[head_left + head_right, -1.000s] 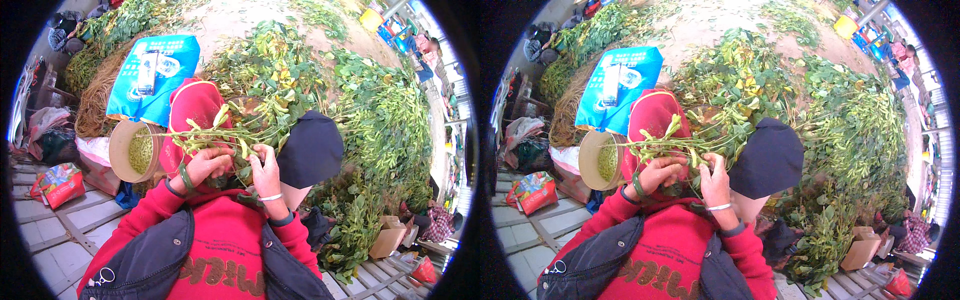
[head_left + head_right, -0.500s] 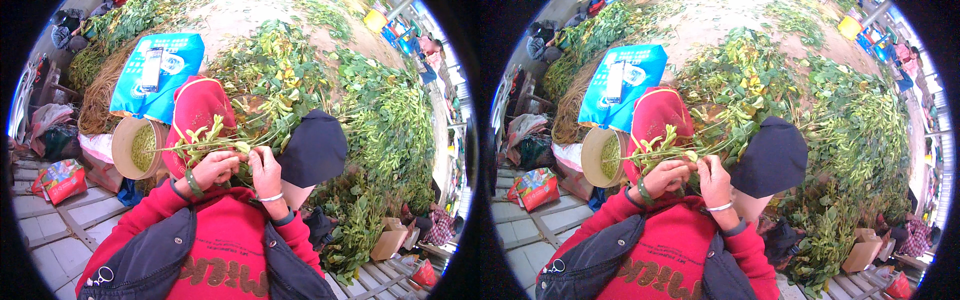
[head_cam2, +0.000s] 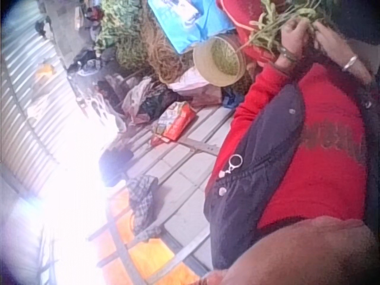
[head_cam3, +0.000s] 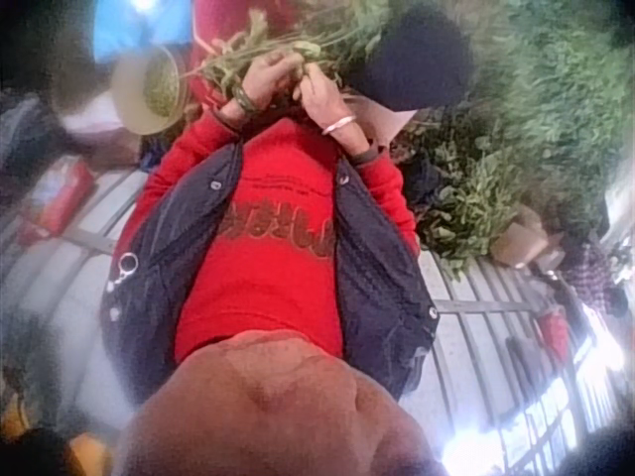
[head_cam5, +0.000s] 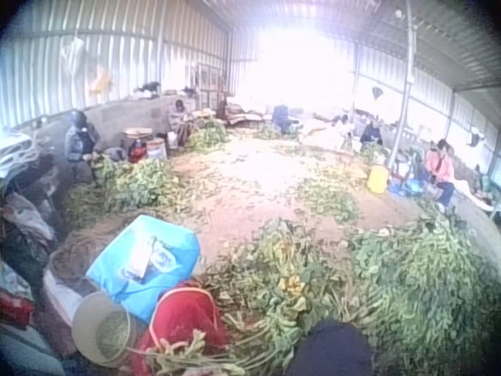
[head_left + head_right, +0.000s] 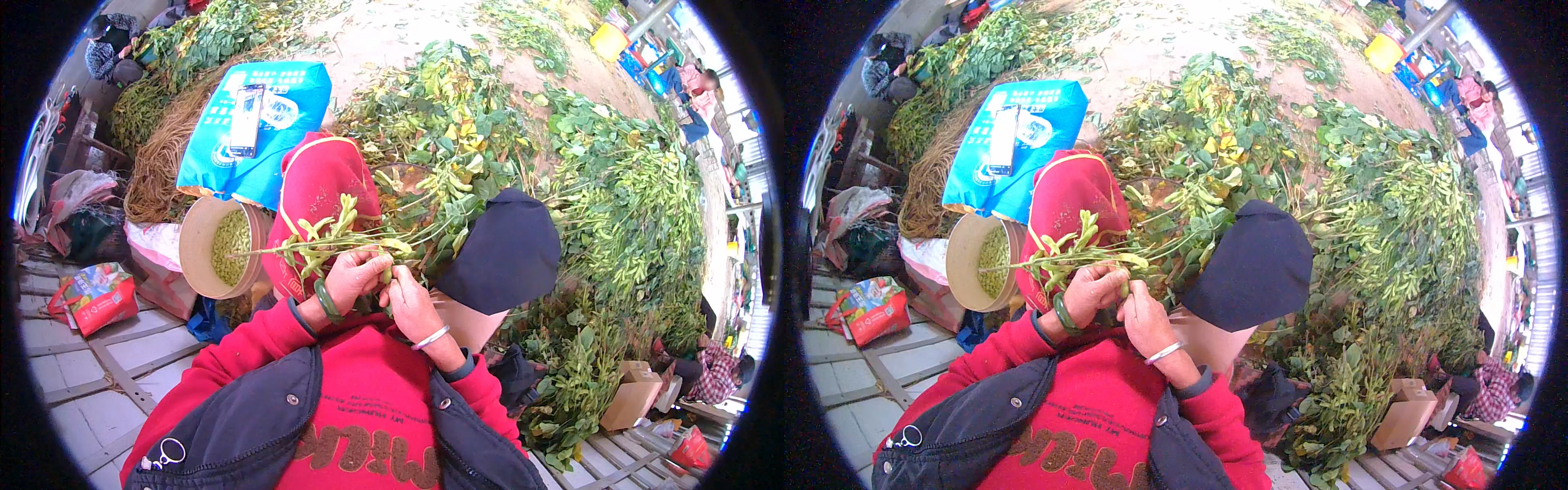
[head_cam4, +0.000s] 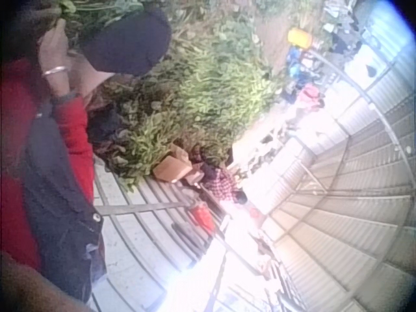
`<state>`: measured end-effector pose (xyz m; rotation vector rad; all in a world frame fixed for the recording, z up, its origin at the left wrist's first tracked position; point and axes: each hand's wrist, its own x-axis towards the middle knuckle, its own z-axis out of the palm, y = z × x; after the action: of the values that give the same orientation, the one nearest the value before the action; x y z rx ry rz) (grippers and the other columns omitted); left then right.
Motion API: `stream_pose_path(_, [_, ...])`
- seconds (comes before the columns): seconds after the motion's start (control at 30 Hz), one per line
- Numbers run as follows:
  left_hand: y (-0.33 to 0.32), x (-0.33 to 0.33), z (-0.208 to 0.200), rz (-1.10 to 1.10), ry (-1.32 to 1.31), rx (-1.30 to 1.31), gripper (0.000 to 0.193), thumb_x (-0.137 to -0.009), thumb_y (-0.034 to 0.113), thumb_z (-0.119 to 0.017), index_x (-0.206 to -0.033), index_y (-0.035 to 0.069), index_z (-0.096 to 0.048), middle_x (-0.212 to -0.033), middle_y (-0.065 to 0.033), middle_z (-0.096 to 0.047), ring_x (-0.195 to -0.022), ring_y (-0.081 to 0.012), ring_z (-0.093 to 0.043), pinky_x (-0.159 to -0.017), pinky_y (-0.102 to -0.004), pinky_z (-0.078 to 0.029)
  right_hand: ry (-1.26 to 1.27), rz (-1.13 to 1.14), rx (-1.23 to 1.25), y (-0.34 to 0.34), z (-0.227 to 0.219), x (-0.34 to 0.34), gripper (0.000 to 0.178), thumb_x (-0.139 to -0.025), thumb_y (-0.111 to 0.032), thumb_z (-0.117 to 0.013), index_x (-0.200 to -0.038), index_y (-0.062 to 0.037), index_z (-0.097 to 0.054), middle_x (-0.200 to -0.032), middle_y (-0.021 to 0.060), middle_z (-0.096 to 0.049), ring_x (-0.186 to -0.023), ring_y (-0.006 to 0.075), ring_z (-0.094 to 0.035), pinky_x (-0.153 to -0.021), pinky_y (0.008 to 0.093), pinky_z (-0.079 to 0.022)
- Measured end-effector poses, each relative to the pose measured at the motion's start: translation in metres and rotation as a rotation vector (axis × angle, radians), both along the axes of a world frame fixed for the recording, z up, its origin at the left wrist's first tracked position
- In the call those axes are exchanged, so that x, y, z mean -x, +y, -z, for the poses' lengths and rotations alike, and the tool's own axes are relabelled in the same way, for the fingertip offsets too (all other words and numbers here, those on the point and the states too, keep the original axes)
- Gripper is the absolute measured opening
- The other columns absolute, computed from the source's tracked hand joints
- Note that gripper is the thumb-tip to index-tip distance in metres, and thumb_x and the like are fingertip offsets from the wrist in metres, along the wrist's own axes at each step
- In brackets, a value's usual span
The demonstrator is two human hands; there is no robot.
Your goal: The person sits and shells green vegetable pods by hand, removing the seeds into a nearby bowl. The person repeatedly picks pods, opens them, and drops the seeds, discarding the empty pods.
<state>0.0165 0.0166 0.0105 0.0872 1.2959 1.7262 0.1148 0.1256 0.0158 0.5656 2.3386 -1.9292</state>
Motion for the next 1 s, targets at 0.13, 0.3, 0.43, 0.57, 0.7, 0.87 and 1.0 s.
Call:
stream_pose_path(0.13, [-0.006,0.007,-0.003,0.150,0.051,0.010,0.018,-0.090,0.020,-0.053,-0.079,0.006,-0.058,-0.059,0.0055,-0.046,-0.046,-0.0017,-0.031,-0.042,-0.0195,-0.023,0.044,-0.005,-0.140,-0.002,0.005,-0.002,0.015,-0.086,-0.011,-0.040,-0.095,-0.0001,-0.043,-0.073,0.0245,-0.053,-0.071,0.0439,-0.053,-0.061,0.0453,-0.043])
stream_pose_path(0.3, [-0.015,0.017,-0.010,0.301,-0.049,-0.085,0.020,-0.092,0.023,-0.049,-0.089,0.006,-0.059,-0.060,0.0060,-0.046,-0.046,-0.0020,-0.030,-0.043,-0.0196,-0.021,0.170,-0.116,0.123,0.004,-0.001,-0.006,0.009,-0.090,-0.007,-0.038,-0.089,-0.0008,-0.044,-0.071,0.0123,-0.047,-0.059,0.0248,-0.047,-0.059,0.0328,-0.042])
stream_pose_path(0.43, [-0.013,0.012,-0.015,0.328,0.041,-0.015,0.016,-0.090,0.022,-0.052,-0.091,0.007,-0.056,-0.061,0.0053,-0.047,-0.048,-0.0022,-0.033,-0.044,-0.0188,-0.024,0.127,-0.089,0.014,0.004,-0.003,-0.004,0.011,-0.091,-0.011,-0.039,-0.090,-0.0017,-0.044,-0.067,0.0161,-0.052,-0.061,0.0309,-0.053,-0.057,0.0385,-0.043])
stream_pose_path(0.57, [-0.012,0.003,-0.014,0.275,0.077,-0.017,0.017,-0.089,0.021,-0.054,-0.096,0.005,-0.053,-0.063,0.0033,-0.049,-0.051,-0.0038,-0.040,-0.047,-0.0179,-0.031,0.074,0.013,-0.111,-0.001,-0.002,-0.003,0.015,-0.092,-0.015,-0.037,-0.090,-0.0023,-0.044,-0.064,0.0188,-0.052,-0.061,0.0354,-0.055,-0.056,0.0428,-0.042])
stream_pose_path(0.7, [-0.012,0.001,-0.010,0.204,-0.042,-0.158,0.021,-0.091,0.017,-0.048,-0.106,0.003,-0.051,-0.069,0.0001,-0.052,-0.053,-0.0055,-0.044,-0.048,-0.0183,-0.036,0.040,0.134,0.060,0.004,-0.001,-0.003,0.024,-0.092,-0.022,-0.040,-0.084,-0.0016,-0.050,-0.062,0.0093,-0.051,-0.058,0.0218,-0.050,-0.055,0.0333,-0.040])
stream_pose_path(0.87, [-0.021,0.002,-0.006,0.287,-0.028,-0.066,0.022,-0.092,0.015,-0.046,-0.108,0.002,-0.055,-0.073,0.0019,-0.054,-0.048,-0.0029,-0.039,-0.043,-0.0172,-0.032,-0.175,0.254,0.470,0.016,-0.003,0.003,0.036,-0.091,-0.036,-0.046,-0.079,-0.0029,-0.056,-0.063,-0.0005,-0.049,-0.056,0.0078,-0.044,-0.049,0.0239,-0.036])
stream_pose_path(1.0, [-0.025,0.000,-0.003,0.365,-0.096,-0.126,0.023,-0.090,0.016,-0.043,-0.104,0.004,-0.057,-0.066,0.0039,-0.048,-0.046,-0.0034,-0.033,-0.042,-0.0184,-0.026,-0.258,0.323,0.691,0.011,-0.004,0.006,0.026,-0.087,-0.035,-0.056,-0.082,-0.0098,-0.054,-0.066,-0.0035,-0.047,-0.045,0.0021,-0.036,-0.035,0.0162,-0.021])
